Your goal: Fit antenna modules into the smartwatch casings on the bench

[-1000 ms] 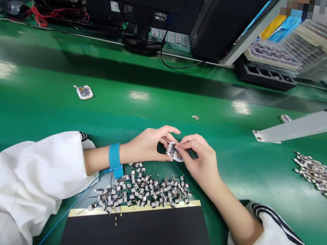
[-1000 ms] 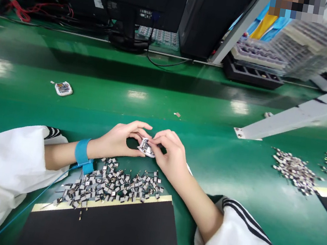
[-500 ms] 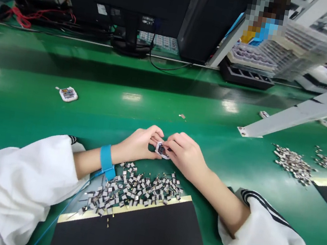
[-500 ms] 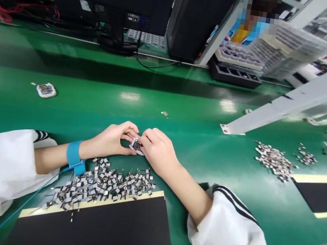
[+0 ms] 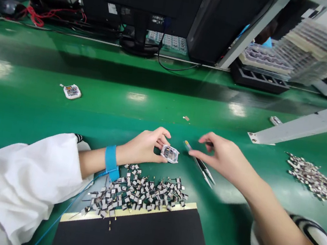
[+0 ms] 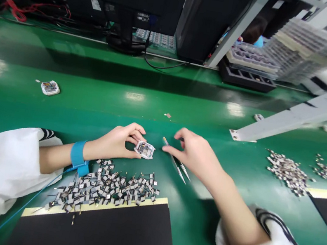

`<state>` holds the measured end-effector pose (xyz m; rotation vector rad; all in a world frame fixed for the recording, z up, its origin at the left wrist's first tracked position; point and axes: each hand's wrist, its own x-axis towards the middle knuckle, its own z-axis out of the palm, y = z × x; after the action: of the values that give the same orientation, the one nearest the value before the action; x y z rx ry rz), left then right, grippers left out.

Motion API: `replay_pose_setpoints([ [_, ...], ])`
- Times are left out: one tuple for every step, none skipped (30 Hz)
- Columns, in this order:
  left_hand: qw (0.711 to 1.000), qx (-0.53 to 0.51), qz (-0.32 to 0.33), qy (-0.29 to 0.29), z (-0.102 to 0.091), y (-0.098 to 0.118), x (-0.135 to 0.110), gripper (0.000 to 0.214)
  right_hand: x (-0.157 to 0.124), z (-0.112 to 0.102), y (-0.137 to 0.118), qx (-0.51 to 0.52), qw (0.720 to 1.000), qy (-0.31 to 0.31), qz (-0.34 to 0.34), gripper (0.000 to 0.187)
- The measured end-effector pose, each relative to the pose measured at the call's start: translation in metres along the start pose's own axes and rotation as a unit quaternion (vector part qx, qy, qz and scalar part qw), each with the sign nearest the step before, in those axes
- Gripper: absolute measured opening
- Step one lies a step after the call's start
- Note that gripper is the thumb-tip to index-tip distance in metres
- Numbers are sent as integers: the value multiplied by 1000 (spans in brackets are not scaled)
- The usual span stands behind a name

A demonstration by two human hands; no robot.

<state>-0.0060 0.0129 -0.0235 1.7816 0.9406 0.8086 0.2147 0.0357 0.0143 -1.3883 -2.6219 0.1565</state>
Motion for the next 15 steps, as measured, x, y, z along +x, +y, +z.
replay_pose_setpoints([
  [1000,0,-1,-2,0,0,0,50,-7,0,8,-1,998,-39,47,40],
  [1000,2,-3,-4,0,-1,0,51,-14,1,14,-7,994,-76,77,42],
  [1000,5,-6,-4,0,-1,0,52,-19,2,18,-11,989,-115,88,40],
  [1000,11,-7,-1,0,0,1,54,-24,3,19,-4,986,-145,88,36],
  [1000,16,-8,5,-1,1,1,55,-26,4,19,16,983,-162,82,34],
  [1000,21,-5,12,-1,2,0,55,-27,4,16,55,981,-171,74,33],
  [1000,23,2,21,-1,4,0,56,-27,4,13,113,977,-168,70,33],
  [999,22,12,28,-1,6,-1,56,-26,3,9,190,968,-144,71,31],
  [999,17,24,32,-1,9,-2,56,-25,2,4,285,950,-103,73,29],
  [999,11,37,34,0,11,-3,56,-24,0,-2,384,919,-46,72,25],
  [998,4,49,36,0,14,-5,56,-24,-2,-7,476,877,15,63,20],
  [998,-4,58,39,1,18,-7,56,-24,-4,-13,550,831,72,48,15],
  [997,-11,65,43,2,21,-8,56,-25,-6,-20,601,790,117,31,13],
  [996,-18,69,46,3,25,-10,56,-26,-8,-26,630,763,146,13,16],
  [996,-24,71,50,4,29,-12,55,-28,-10,-32,641,751,159,-1,20],
])
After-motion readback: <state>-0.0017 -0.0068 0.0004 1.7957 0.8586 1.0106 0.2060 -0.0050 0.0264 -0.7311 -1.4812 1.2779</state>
